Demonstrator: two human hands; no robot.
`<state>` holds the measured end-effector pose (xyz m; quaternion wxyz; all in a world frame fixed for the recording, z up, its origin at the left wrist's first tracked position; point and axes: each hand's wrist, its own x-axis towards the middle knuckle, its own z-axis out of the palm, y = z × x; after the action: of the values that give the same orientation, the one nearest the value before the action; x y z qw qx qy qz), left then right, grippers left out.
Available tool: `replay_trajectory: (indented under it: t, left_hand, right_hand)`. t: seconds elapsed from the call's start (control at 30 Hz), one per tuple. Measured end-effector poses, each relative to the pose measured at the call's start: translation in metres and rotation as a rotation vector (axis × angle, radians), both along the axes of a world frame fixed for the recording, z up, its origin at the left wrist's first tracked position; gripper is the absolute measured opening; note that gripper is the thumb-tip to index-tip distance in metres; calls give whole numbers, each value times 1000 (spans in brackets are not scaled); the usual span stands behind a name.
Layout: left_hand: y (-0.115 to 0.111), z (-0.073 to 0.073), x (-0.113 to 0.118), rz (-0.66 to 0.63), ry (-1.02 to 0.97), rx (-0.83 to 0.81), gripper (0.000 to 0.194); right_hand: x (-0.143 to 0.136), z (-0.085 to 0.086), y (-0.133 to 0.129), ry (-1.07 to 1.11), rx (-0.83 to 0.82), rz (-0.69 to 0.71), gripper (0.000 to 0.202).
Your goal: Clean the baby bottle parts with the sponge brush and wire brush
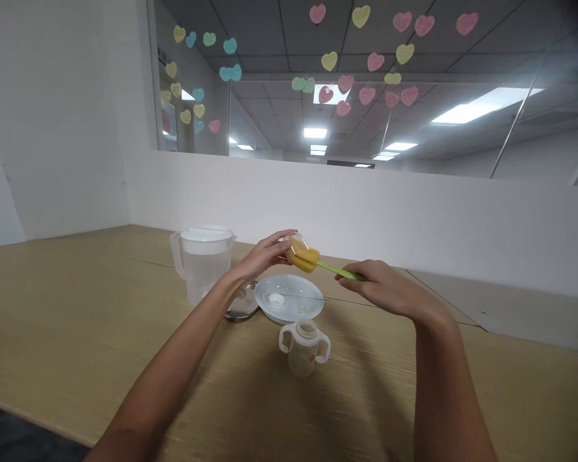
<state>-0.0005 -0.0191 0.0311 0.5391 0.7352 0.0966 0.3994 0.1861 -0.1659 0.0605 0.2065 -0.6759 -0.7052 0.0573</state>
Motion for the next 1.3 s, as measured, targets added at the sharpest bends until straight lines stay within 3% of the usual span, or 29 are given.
replay_trajectory:
  t: [0.1, 0.23, 0.33, 0.47, 0.57, 0.67, 0.77, 0.83, 0.97, 1.17, 1.3]
  left_hand:
    - [-10, 11, -12, -27, 14, 46, 41]
    - [-16, 18, -24, 71, 146, 135, 40]
    - [-15, 18, -26, 206, 266, 130, 38]
    - [-15, 19, -28, 417, 241, 215, 45]
    - [-17, 25, -35, 293, 180, 269, 34]
    - [-16, 29, -43, 150, 81, 269, 50]
    - [-18, 31, -47, 184, 29, 252, 62]
    - [-23, 35, -48, 226, 85, 327, 58]
    - [-35, 41, -55, 260, 247, 531, 49]
    - [-23, 38, -63, 240, 414, 525, 71]
    - [-17, 33, -55, 296, 408, 527, 49]
  right_hand:
    - [5, -1, 4, 63, 22, 56, 29]
    - [1, -4, 11, 61, 32, 114, 28]
    - [-10, -7, 15, 21, 69, 144, 29]
    - [-21, -11, 19, 9, 112, 160, 36]
    - [-19, -13, 21, 56, 81, 166, 41]
    - [-17, -12, 21, 167, 23, 262, 44]
    - [-21, -8, 16, 288, -96, 435, 44]
    - [-25, -6, 12, 309, -137, 487, 43]
    - [-26, -5, 12, 254, -70, 403, 41]
    - [-11, -12, 24, 170, -10, 257, 40]
    - [-8, -13, 25, 137, -25, 266, 32]
